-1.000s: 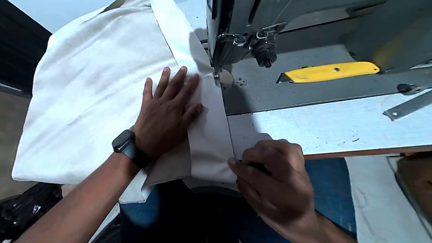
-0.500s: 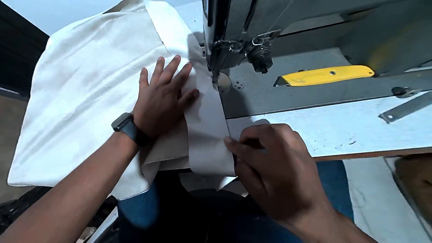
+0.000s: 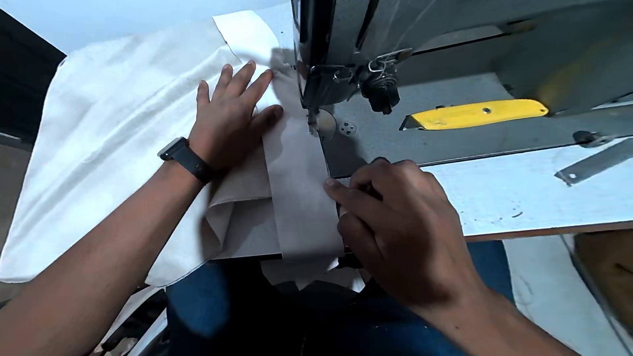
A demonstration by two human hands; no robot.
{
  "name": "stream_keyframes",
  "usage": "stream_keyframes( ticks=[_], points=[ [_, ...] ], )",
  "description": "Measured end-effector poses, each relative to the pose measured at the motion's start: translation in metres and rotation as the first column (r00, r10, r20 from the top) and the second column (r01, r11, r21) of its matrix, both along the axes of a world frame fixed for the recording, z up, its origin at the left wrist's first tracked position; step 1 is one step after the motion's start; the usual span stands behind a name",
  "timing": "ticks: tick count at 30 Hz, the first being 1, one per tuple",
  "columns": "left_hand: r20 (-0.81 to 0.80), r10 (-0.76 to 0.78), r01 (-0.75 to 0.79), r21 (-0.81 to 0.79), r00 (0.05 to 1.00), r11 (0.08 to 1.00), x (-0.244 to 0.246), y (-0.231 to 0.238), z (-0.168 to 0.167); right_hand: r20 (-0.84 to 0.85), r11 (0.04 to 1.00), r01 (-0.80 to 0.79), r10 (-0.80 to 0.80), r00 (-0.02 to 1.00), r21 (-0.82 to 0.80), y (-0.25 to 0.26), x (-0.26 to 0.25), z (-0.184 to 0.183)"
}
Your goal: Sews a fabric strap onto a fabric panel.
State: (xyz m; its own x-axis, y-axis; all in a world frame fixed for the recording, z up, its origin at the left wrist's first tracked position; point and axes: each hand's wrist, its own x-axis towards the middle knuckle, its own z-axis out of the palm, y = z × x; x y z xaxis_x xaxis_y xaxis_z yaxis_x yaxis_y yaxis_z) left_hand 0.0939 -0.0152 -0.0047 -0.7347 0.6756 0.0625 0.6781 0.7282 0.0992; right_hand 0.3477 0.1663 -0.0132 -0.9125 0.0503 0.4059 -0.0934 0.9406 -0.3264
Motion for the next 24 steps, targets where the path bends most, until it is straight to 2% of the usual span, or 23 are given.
stream_keyframes(
  ticks=[7,10,13,15,18,24],
  points=[
    [0.043,0.01,-0.009,-0.021,0.999,1.0,-0.023,0.007,0.003,0.018,1.0,-0.001,0.001,1.0,0.011,0.001,-0.003,-0.001],
    [0.011,0.044,-0.044,-0.011,0.999,0.999,-0.025,0.006,0.005,0.022,1.0,-0.008,0.008,1.0,-0.017,0.002,-0.003,-0.002],
    [-0.048,0.072,-0.068,0.069,0.996,0.995,0.01,0.004,0.027,0.015,1.0,-0.014,0.014,1.0,-0.026,0.002,-0.003,-0.003],
    [0.019,0.039,-0.042,0.206,0.999,0.978,0.053,0.005,0.035,0.013,0.999,-0.024,0.025,1.0,-0.043,0.003,-0.004,-0.004],
    [0.142,-0.006,-0.041,0.327,0.99,0.944,0.085,0.005,0.016,-0.008,0.996,-0.045,0.044,0.999,-0.077,0.004,-0.005,-0.005],
    [0.022,-0.067,0.067,0.031,0.997,0.997,0.052,-0.011,0.002,0.017,0.994,-0.049,0.051,0.999,-0.102,0.007,-0.001,-0.003]
  ],
)
